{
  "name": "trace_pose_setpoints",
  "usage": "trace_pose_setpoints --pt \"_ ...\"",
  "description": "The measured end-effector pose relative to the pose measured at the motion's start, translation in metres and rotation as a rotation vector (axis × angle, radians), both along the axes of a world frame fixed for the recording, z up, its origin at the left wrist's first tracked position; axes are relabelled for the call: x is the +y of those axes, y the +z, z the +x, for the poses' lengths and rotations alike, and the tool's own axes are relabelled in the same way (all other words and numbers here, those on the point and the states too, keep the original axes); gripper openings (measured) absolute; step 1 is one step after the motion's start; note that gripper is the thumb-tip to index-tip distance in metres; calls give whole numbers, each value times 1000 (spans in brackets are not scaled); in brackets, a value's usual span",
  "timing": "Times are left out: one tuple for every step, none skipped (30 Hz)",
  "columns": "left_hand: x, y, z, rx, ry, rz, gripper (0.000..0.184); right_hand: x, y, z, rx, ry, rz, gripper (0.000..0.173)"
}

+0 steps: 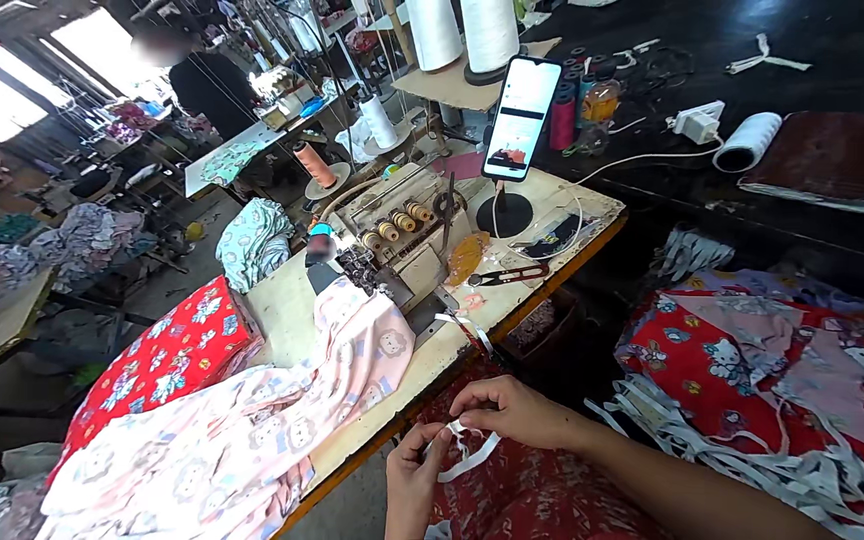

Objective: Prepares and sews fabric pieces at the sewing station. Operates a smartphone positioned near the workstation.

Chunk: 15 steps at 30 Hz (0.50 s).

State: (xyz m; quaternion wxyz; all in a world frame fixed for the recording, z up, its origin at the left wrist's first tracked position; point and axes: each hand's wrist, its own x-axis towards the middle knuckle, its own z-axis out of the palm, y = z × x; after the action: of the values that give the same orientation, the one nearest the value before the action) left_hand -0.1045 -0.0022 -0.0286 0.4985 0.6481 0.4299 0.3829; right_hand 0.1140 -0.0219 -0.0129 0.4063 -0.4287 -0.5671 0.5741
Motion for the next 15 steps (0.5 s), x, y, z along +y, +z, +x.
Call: trace_pose_setpoints --pt "-1 0 -2 13 0 -11 11 0 -1 0 -2 3 -4 23" --pt "-1 2 -3 22 3 -22 11 -1 -2 0 -5 9 -7 23" --pt "-2 3 -4 27 8 -31 11 -1 -2 0 -9 17 -12 23" --pt "-2 4 -5 30 10 -32 11 -1 -3 0 -14 21 -14 23" --pt "-1 5 -6 33 12 -27 11 -1 -3 0 -19 20 -12 23" --pt "-1 6 -6 33 18 -23 11 0 -4 0 -30 18 -6 23" --pt "0 7 -5 33 23 -16 11 1 -4 0 -49 13 1 24" --pt "1 7 -5 31 27 -7 11 2 -5 0 -73 5 10 25" --pt "2 6 -5 27 31 2 11 2 -6 0 -96 -3 16 26" --pt "3 5 -5 24 33 5 11 3 -7 1 -112 -7 15 26" --pt "4 4 -5 21 34 2 11 4 -8 1 -117 -5 5 27" --pt "5 3 -4 23 35 -5 12 5 -10 2 -113 2 -5 27" --pt "5 2 -4 26 36 -14 12 5 -11 3 -108 13 -18 27" --pt "5 1 -4 29 38 -23 12 6 -11 4 -106 31 -34 27" --pt "5 0 -3 33 36 -29 11 6 -11 4 -105 51 -49 28"
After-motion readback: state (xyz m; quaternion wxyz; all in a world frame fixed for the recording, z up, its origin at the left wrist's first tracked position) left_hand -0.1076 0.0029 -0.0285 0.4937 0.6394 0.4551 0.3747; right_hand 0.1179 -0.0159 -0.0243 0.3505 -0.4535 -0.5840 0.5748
